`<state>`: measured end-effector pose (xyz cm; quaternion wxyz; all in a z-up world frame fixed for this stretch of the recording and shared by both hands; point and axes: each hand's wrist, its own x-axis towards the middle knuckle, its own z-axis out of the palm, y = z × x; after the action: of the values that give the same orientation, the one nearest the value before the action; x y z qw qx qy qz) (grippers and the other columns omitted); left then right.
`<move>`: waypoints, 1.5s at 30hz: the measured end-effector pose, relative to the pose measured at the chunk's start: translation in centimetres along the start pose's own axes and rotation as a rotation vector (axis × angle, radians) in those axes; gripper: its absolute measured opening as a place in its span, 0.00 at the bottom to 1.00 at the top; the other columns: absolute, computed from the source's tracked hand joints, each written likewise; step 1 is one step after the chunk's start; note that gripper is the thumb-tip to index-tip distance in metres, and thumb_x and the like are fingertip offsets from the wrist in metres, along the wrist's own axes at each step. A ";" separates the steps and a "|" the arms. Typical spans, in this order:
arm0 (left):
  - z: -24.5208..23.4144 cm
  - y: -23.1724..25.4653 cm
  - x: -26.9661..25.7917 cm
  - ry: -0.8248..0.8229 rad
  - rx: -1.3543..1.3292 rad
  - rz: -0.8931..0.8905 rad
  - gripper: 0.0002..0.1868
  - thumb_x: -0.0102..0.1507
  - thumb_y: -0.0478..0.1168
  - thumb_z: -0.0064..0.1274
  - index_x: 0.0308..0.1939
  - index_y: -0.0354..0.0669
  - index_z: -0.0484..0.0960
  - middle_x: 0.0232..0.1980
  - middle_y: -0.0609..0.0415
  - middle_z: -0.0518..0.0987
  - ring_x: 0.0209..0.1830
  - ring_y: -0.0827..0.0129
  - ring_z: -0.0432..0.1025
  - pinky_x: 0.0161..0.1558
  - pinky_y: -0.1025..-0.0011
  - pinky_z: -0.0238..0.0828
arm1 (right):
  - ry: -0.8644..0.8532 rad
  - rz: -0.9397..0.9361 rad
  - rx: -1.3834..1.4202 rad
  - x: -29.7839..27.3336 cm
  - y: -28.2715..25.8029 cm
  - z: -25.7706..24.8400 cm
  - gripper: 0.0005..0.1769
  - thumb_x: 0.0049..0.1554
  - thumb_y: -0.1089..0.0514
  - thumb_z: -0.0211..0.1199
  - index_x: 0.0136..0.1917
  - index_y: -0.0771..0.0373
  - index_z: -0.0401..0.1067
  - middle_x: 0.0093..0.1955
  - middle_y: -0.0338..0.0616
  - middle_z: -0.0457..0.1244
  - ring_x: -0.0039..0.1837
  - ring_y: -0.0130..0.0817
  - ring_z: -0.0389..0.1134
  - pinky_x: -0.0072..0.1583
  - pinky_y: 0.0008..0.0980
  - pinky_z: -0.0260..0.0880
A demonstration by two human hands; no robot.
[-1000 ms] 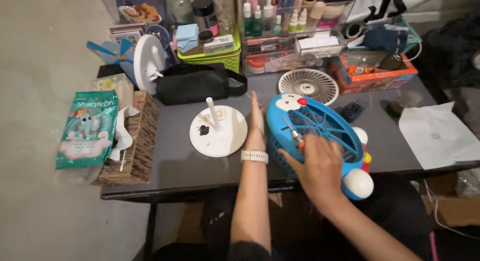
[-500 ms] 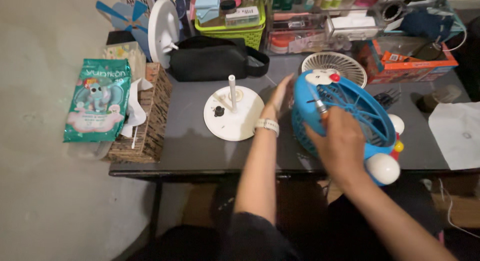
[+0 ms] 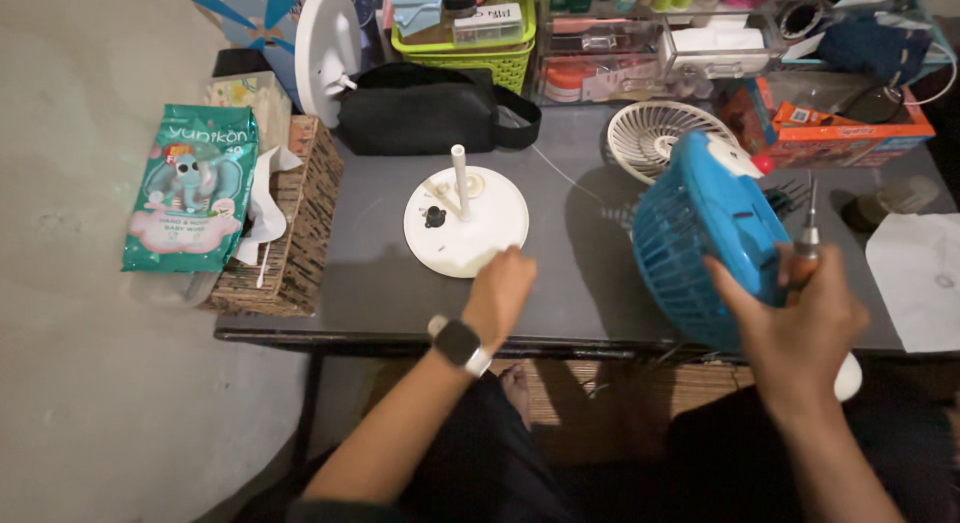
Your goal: The person assembles a small blue electric fan by attaching the front grille to the fan body using a screwdriver. They insert and tighten multiple screws around the grille perimeter, occasionally rotating the fan to access different screw holes.
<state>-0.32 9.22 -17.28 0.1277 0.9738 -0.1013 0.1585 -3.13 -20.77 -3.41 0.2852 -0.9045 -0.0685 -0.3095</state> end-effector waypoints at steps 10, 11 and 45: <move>3.3 0.5 -0.7 -0.065 0.128 0.131 0.04 0.53 0.30 0.56 0.29 0.36 0.85 0.37 0.42 0.81 0.38 0.54 0.80 0.36 0.64 0.79 | -0.004 -0.049 0.089 -2.1 3.4 -0.2 0.25 0.58 0.53 0.79 0.50 0.69 0.66 0.44 0.39 0.63 0.46 0.21 0.64 0.50 0.22 0.69; 3.1 0.4 -0.8 -0.067 0.127 0.131 0.04 0.53 0.30 0.55 0.29 0.36 0.84 0.37 0.41 0.81 0.38 0.53 0.80 0.36 0.63 0.78 | -0.005 -0.044 0.125 -2.3 3.6 -0.4 0.25 0.58 0.53 0.79 0.50 0.69 0.66 0.44 0.38 0.62 0.46 0.21 0.64 0.51 0.21 0.69; -11.9 10.3 5.8 0.351 -0.938 -0.035 0.12 0.67 0.36 0.48 0.52 0.38 0.82 0.46 0.46 0.84 0.46 0.57 0.80 0.50 0.66 0.75 | 0.067 0.119 0.478 -1.5 12.0 -6.9 0.16 0.58 0.68 0.75 0.50 0.71 0.67 0.53 0.50 0.68 0.50 0.27 0.70 0.54 0.24 0.71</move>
<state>-0.75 1.92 -2.23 0.5695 0.7717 -0.1224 0.2553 -4.31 -34.51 -5.57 0.5109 -0.8031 -0.0771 -0.2969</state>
